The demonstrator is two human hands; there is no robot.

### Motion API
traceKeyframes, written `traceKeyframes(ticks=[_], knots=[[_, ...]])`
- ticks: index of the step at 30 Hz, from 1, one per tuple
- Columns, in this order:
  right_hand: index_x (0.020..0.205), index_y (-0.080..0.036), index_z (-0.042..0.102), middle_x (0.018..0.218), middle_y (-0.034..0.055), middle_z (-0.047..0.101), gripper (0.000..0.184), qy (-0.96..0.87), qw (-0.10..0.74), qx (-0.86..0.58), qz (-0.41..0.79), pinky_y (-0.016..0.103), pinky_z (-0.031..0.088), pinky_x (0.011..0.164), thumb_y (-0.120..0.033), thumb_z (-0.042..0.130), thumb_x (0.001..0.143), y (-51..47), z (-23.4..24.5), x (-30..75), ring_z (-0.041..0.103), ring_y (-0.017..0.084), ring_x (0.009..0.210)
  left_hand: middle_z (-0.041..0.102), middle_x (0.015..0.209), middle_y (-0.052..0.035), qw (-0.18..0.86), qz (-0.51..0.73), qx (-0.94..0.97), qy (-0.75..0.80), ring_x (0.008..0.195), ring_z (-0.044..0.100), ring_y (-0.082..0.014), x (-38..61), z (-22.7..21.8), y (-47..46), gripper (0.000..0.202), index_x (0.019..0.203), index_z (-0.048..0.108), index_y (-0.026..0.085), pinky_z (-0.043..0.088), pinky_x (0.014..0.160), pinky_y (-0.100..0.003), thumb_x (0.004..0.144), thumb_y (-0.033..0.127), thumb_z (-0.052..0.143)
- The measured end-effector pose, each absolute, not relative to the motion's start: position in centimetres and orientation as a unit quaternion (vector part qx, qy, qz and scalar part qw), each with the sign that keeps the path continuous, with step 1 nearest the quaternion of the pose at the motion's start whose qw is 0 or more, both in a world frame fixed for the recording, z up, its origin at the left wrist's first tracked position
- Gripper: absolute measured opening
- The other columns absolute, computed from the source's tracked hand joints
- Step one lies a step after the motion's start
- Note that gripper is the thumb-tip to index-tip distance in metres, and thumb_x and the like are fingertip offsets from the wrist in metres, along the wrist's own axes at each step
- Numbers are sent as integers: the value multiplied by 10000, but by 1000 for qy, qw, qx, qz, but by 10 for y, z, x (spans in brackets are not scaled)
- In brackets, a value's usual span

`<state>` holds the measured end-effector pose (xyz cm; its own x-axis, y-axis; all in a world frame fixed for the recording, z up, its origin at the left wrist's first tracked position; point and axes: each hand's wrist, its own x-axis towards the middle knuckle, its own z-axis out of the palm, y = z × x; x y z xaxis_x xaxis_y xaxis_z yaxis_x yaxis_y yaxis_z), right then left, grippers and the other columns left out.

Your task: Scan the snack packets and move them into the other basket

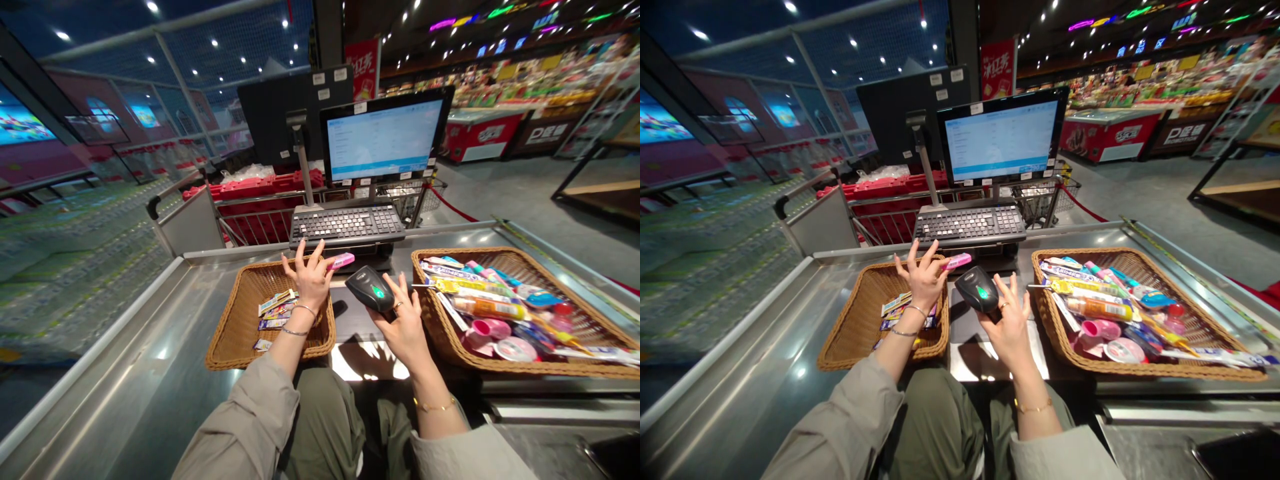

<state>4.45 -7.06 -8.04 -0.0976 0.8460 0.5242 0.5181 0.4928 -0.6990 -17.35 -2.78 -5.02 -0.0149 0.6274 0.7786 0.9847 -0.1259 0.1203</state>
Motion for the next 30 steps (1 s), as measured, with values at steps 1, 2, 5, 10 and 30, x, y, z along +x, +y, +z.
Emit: traceKeyframes(ticks=[1,2,5,10,30], knots=[[1140,-241,645,1490,114,528,329,-721,475,-473,173,716,123,1181,-421,593,869,-71,-81,45,260,345,1517,587,1442,27,248,-362,-656,-614,1482,313,-352,-174,-50,-28,141,989,754,370,-59,1180,-695,888,340,661],[1133,-239,646,1492,115,526,325,-722,474,-473,174,715,121,1182,-421,592,870,-70,-81,45,254,346,1518,585,1443,27,249,-363,-656,-614,1483,313,-349,-174,-50,-28,146,994,754,372,-59,1181,-693,890,337,658],[1116,-235,650,1495,115,523,309,-722,475,-472,175,711,111,1186,-415,591,872,-70,-81,45,251,346,1519,579,1449,30,247,-363,-657,-612,1487,307,-344,-174,-50,-28,161,1010,751,383,-65,1183,-687,894,334,651],[1166,-235,636,1495,117,523,350,-714,486,-472,176,712,112,1187,-419,597,871,-70,-81,45,249,349,1519,587,1443,35,239,-370,-657,-612,1496,287,-346,-173,-50,-29,150,997,746,378,-71,1179,-698,900,358,634],[1344,-236,534,1477,132,539,506,-670,536,-508,81,678,106,1197,-456,588,891,-70,-75,67,256,329,1519,622,1405,29,241,-391,-664,-590,1469,337,-356,-137,-24,-29,135,954,760,356,-41,1185,-689,897,419,656]])
